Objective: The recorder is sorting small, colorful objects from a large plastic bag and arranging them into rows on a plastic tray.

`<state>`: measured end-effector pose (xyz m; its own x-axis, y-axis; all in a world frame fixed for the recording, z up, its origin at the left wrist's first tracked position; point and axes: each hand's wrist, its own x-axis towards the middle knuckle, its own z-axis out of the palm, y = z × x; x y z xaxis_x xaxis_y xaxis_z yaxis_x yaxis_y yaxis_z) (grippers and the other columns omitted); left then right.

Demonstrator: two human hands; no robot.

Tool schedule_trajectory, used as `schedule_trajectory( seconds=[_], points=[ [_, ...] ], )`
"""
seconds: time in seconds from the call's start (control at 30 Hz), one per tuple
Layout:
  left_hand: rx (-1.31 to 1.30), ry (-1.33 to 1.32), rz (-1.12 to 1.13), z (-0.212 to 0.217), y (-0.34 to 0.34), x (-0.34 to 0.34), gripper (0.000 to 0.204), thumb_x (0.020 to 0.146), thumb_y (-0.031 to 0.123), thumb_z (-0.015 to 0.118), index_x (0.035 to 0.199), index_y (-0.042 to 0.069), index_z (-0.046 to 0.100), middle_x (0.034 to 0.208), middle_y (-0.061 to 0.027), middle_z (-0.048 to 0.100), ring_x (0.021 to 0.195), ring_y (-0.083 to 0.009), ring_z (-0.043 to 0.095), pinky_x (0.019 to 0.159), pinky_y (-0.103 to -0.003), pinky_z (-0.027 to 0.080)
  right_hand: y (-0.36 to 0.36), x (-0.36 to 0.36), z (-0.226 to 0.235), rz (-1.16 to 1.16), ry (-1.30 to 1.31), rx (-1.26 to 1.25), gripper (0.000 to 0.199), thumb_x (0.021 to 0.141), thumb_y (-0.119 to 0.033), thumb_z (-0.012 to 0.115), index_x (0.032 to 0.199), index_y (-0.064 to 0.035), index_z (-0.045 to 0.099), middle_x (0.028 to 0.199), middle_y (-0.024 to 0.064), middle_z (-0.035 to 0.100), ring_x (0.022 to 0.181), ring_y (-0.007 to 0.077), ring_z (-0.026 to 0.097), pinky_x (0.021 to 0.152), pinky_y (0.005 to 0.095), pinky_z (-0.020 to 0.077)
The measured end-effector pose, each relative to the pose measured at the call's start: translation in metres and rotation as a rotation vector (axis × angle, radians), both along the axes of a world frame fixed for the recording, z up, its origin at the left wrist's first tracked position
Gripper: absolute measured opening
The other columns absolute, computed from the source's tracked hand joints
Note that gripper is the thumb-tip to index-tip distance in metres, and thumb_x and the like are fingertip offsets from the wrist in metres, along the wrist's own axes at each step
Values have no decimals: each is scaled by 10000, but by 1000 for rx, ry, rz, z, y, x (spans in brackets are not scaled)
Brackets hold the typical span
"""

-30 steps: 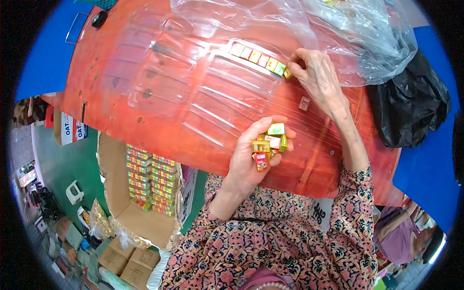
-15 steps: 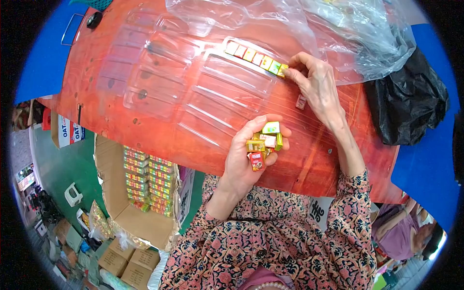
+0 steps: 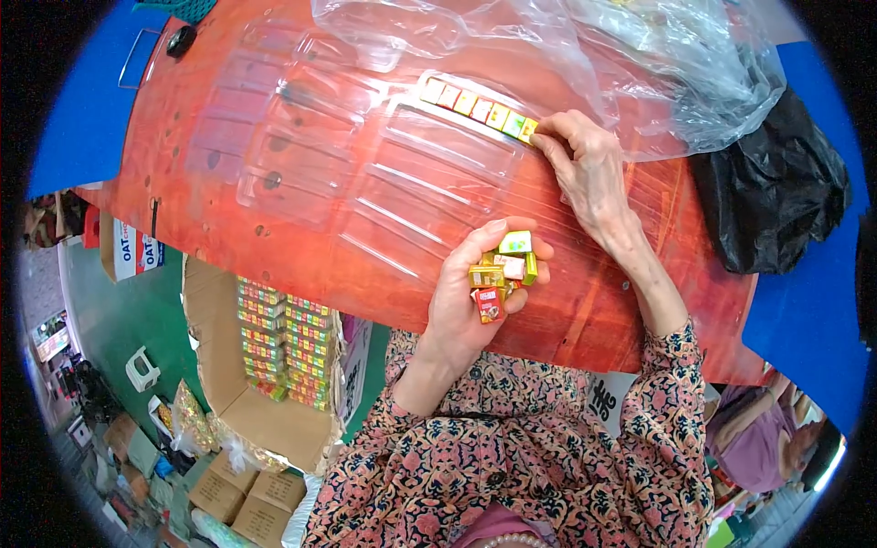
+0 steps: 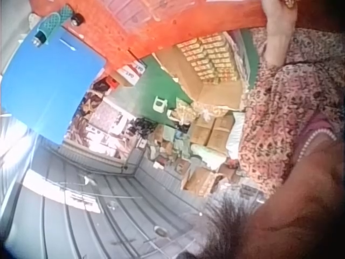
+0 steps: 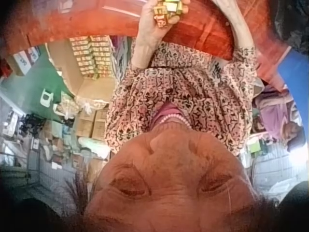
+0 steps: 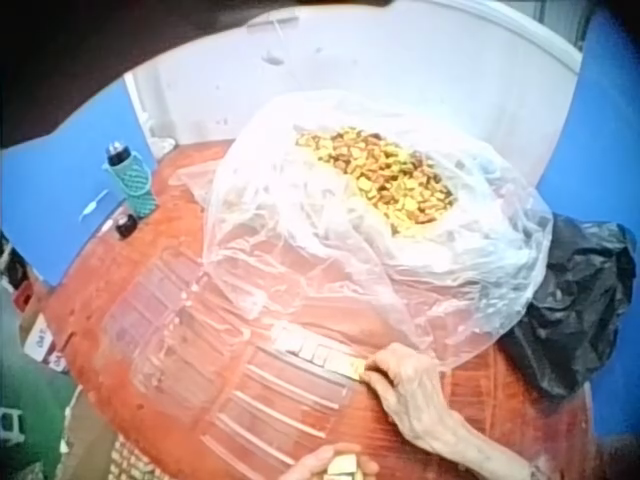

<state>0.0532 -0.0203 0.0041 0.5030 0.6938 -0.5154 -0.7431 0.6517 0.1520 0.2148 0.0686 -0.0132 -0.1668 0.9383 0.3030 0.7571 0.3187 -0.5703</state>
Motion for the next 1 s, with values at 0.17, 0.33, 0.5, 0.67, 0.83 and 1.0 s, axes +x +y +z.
schedule_trajectory(
  seconds=[0.17, 0.33, 0.5, 0.67, 0.83, 1.0],
  points=[
    [4, -36, -4, 0, -1, 0, 303, 915, 274, 419, 1066, 38, 534, 893, -130, 620, 733, -178, 623, 402, -195, 421, -3, 7, 6, 47, 21, -79, 103, 776, -30, 606, 865, 22, 601, 769, 137, 585, 611, 250, 577, 564, 327, 445],
    [-3, -12, 3, 2, -2, 0, 335, 921, 286, 405, 1099, 28, 522, 903, -142, 619, 743, -191, 629, 409, -191, 444, -21, 25, 16, 62, 35, -117, 116, 775, -31, 605, 880, 18, 605, 737, 128, 559, 647, 255, 574, 581, 330, 440],
    [2, -68, 1, -2, -5, 5, 366, 925, 295, 395, 1139, 20, 507, 928, -159, 616, 755, -210, 628, 408, -196, 449, -47, 29, 26, 76, -79, -162, 157, 752, -58, 628, 889, 10, 593, 771, 124, 525, 727, 270, 554, 639, 347, 437],
    [-20, -134, 12, -7, -9, 9, 391, 927, 314, 392, 1161, 19, 497, 961, -177, 610, 784, -234, 624, 425, -217, 462, -54, 32, 14, 63, -67, -146, 223, 741, -75, 640, 928, 8, 552, 805, 126, 515, 729, 275, 544, 642, 351, 437],
    [-27, -116, 32, 0, -18, -3, 405, 927, 323, 388, 1178, 22, 486, 999, -191, 598, 816, -258, 617, 437, -226, 465, -50, 25, 27, 73, 71, -193, 220, 732, -78, 650, 908, 14, 555, 791, 124, 532, 713, 251, 554, 625, 341, 440],
    [-63, -128, 137, 2, -28, -31, 413, 924, 333, 386, 1181, 25, 484, 1018, -199, 594, 825, -277, 615, 424, -252, 469, -28, -5, 28, 169, 206, -108, 232, 719, -101, 667, 889, 18, 562, 778, 122, 550, 698, 227, 558, 619, 333, 443]
  ],
)
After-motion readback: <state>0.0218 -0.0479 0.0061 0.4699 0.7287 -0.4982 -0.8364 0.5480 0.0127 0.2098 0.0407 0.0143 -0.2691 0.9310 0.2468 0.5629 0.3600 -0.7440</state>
